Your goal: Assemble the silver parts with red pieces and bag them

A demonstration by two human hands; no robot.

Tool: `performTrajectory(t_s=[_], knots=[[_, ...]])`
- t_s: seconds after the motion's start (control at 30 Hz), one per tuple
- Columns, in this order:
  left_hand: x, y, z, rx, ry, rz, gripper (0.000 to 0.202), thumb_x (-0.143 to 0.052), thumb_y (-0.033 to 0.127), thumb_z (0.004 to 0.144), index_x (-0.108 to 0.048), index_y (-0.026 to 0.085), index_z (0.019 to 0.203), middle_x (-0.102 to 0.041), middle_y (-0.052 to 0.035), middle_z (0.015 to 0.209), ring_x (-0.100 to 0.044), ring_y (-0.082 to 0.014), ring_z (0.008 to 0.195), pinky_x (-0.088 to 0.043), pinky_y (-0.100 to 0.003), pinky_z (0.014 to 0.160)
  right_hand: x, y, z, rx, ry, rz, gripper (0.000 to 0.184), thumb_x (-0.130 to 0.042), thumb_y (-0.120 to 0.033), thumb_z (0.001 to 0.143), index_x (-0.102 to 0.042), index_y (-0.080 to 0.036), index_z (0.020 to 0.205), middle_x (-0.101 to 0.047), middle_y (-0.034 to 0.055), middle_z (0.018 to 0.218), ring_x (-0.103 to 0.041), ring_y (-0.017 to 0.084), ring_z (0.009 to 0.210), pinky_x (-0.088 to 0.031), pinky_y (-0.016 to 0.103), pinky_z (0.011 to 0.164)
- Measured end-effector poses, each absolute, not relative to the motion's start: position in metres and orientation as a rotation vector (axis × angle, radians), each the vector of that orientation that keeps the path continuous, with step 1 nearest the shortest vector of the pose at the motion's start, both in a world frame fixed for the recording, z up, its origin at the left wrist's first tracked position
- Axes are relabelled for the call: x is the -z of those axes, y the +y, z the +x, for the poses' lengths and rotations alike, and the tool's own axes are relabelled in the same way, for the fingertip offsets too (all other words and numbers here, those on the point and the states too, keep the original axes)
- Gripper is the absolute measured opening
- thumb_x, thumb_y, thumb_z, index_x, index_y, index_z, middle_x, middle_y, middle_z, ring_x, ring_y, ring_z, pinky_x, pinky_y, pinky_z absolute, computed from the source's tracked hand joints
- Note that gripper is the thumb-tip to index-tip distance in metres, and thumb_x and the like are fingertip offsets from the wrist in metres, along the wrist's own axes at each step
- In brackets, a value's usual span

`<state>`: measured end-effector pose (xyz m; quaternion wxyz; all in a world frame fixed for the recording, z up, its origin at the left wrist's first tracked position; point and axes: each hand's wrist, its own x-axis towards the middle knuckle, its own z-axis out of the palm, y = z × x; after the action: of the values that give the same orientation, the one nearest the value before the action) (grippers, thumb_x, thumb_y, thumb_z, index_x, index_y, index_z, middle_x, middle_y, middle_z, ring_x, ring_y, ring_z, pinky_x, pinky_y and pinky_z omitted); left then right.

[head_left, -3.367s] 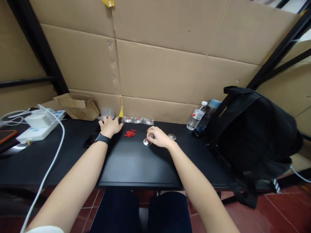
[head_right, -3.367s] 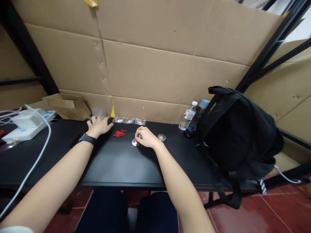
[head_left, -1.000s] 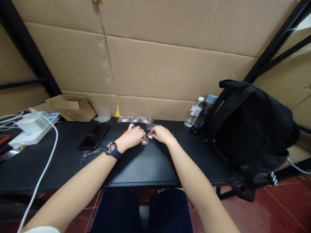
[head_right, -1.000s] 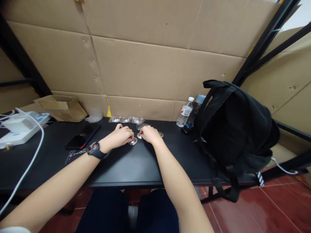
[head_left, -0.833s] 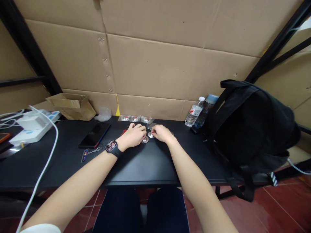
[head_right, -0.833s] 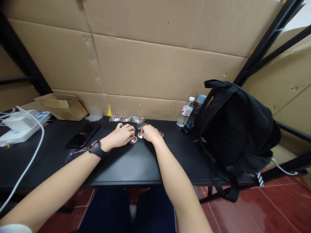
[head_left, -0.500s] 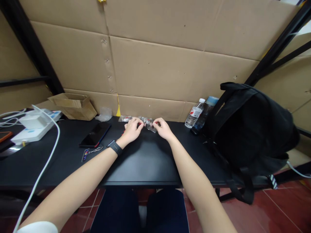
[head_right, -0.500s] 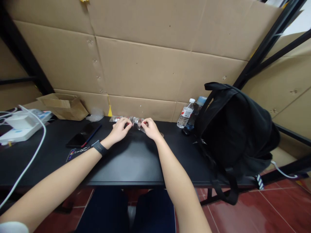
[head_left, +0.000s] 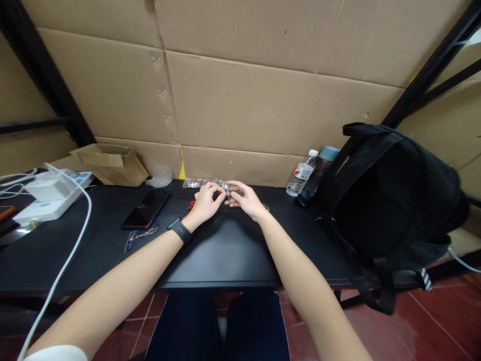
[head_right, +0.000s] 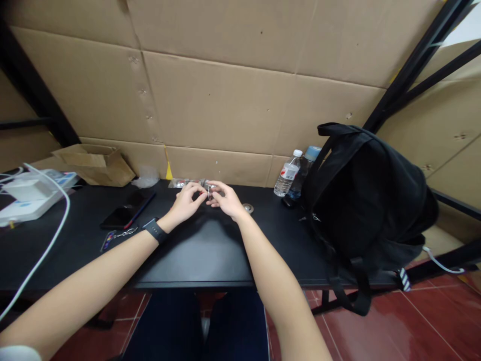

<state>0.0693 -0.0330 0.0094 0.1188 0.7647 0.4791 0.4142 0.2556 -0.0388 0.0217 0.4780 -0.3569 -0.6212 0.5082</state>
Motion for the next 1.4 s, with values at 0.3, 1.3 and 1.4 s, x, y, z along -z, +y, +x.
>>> performTrajectory(t_s=[0.3, 1.3, 1.4], knots=[[-0.014, -0.033, 0.063, -1.114, 1.555, 2.261, 0.017, -0.057, 0.036, 0.096, -0.068, 0.027, 0.105, -0.063, -0.0077, 0.125, -0.052, -0.0305, 0.127, -0.038, -0.049, 0.101, -0.013, -0.029, 0.275, -0.719, -1.904, -1.054, 0.047, -0.078, -0.021, 0.077, -0.069, -0.024, 0.123, -0.065, 0.0063, 0.118, -0.068, 0.018, 0.094, -0.056, 0.037, 0.092], [-0.006, -0.019, 0.04, -0.525, 1.104, 2.935, 0.043, -0.043, 0.004, 0.084, -0.075, 0.027, 0.099, -0.063, -0.0008, 0.146, -0.033, -0.0298, 0.151, -0.024, -0.06, 0.111, -0.046, -0.041, 0.303, -0.977, -2.443, -1.107, 0.047, -0.077, -0.037, 0.083, -0.074, -0.024, 0.127, -0.078, 0.0043, 0.109, -0.071, 0.021, 0.098, -0.052, 0.029, 0.089], [-0.007, -0.02, 0.04, -0.479, 1.079, 2.937, 0.046, -0.042, 0.003, 0.083, -0.076, 0.028, 0.101, -0.066, -0.0006, 0.141, -0.035, -0.0292, 0.15, -0.025, -0.059, 0.111, -0.043, -0.038, 0.305, -0.928, -2.419, -1.189, 0.042, -0.072, -0.033, 0.087, -0.072, -0.025, 0.128, -0.078, 0.0023, 0.098, -0.071, 0.018, 0.086, -0.052, 0.029, 0.084]])
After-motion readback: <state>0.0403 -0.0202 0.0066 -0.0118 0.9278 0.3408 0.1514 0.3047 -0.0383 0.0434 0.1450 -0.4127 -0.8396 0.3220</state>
